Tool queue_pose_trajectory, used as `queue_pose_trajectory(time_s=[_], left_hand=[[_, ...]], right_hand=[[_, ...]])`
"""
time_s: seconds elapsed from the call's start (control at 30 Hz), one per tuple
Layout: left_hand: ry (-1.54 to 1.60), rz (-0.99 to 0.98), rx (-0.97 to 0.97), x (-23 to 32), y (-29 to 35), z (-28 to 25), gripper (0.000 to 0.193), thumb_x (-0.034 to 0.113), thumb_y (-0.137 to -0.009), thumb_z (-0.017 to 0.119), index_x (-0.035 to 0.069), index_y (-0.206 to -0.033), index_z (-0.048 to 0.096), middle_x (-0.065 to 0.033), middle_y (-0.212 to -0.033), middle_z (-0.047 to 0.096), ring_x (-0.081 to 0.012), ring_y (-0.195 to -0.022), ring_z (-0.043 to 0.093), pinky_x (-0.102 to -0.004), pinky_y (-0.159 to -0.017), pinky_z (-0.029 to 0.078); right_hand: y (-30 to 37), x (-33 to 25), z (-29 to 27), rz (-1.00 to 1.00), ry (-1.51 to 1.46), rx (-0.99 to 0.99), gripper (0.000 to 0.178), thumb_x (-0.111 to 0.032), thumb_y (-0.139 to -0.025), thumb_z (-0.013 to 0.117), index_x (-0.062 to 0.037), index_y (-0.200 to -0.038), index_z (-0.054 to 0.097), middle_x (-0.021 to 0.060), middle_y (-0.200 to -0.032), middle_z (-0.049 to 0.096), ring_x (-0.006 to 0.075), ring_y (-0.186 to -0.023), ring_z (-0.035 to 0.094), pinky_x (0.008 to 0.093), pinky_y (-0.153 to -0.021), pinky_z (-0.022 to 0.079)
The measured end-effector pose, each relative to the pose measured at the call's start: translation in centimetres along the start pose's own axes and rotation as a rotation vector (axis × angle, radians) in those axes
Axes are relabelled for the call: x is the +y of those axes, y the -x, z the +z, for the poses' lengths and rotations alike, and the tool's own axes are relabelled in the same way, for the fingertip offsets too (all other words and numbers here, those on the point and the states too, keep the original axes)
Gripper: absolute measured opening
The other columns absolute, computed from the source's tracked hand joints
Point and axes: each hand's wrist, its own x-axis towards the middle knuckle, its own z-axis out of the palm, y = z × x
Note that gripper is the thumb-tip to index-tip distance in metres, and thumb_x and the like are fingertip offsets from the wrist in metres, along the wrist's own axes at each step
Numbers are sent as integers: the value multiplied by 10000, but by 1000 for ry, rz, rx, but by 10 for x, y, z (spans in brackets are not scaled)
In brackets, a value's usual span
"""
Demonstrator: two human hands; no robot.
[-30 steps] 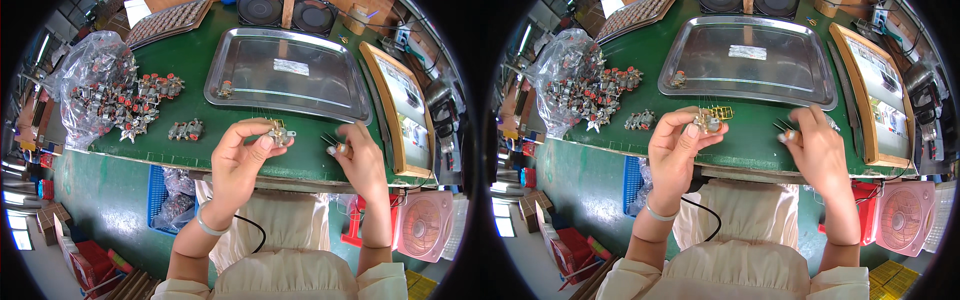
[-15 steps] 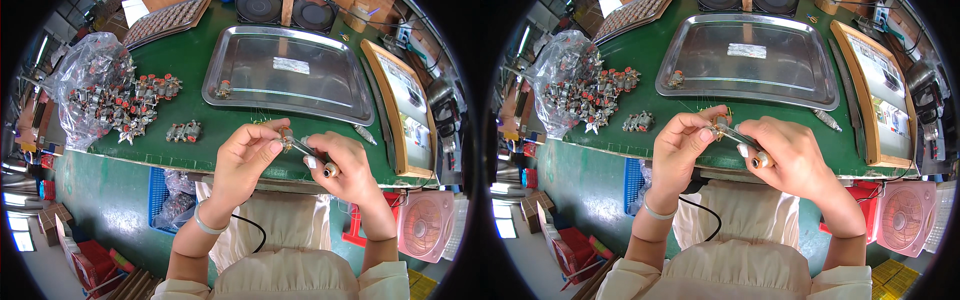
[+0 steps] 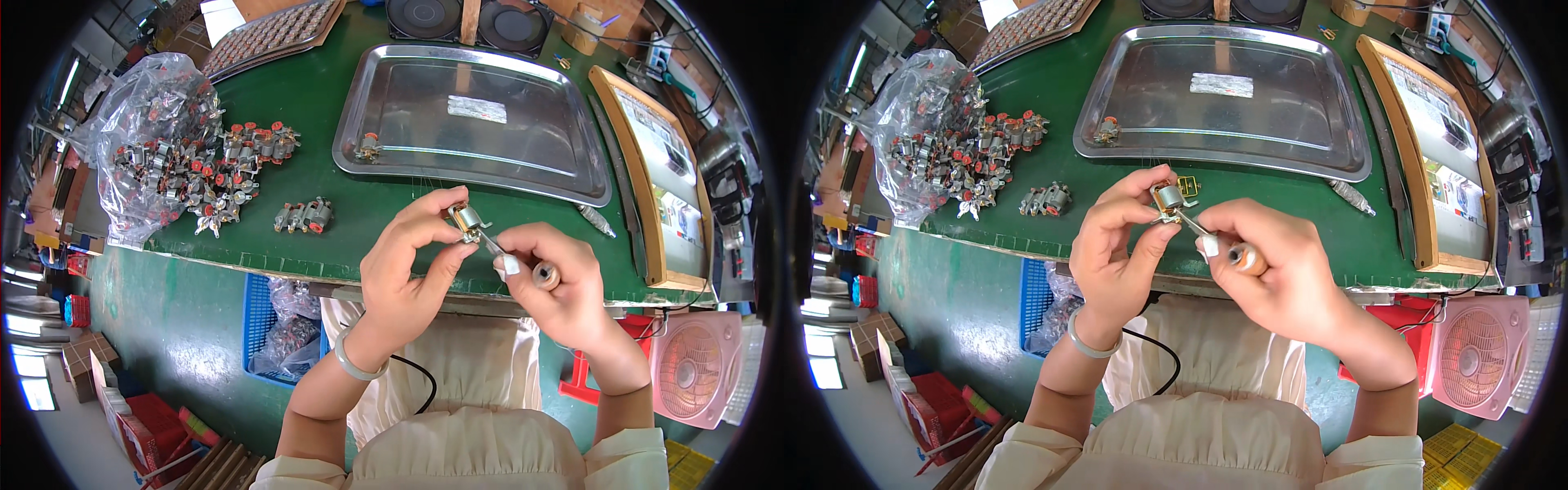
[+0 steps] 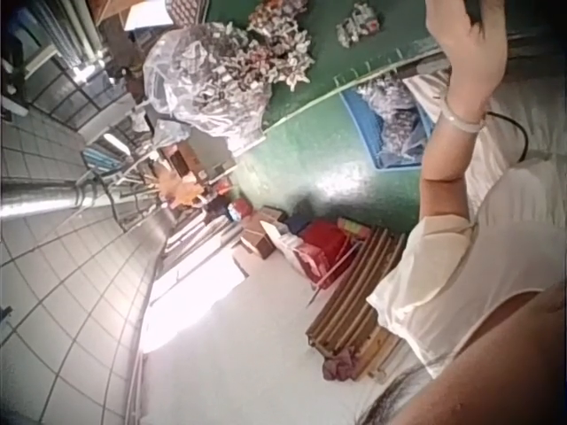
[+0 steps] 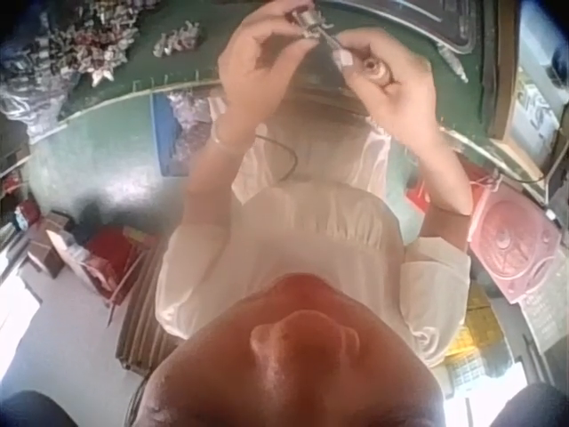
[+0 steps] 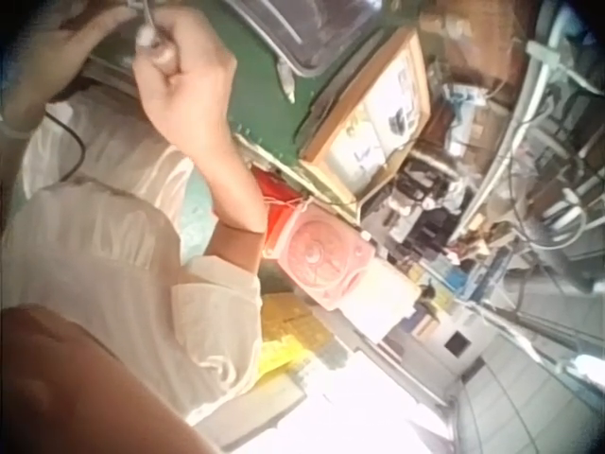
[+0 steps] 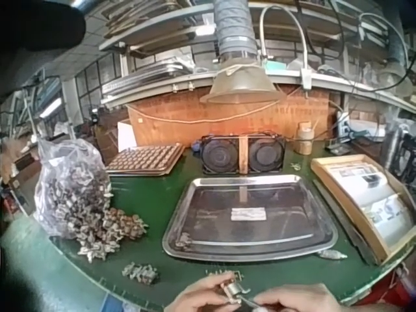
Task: The person is assembling small electronic components onto a base using tools.
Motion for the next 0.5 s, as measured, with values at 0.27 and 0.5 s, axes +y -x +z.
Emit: queue_pose_trajectory(time_s=[0.27, 0.5], left_hand=[[65, -32, -63, 2, -10, -11, 184, -36, -738, 615, 1, -883, 508, -195, -1073, 557, -230, -908, 584, -292, -775, 465], [130, 54, -57, -2, -12, -7, 176, -35, -743, 610, -6, -879, 503, -221, -1064, 556, -251, -927, 582, -302, -762, 474]], right_hand=[[-1, 10, -7, 53, -204, -107, 129, 18, -767, 557, 30, -895, 542, 60, -739, 547, 99, -582, 492, 220, -504, 396], [-5, 21, -11, 419, -1010, -272, 219, -127, -822, 573, 71, -913, 544, 55, -594, 500, 79, -469, 415, 213, -412, 303]])
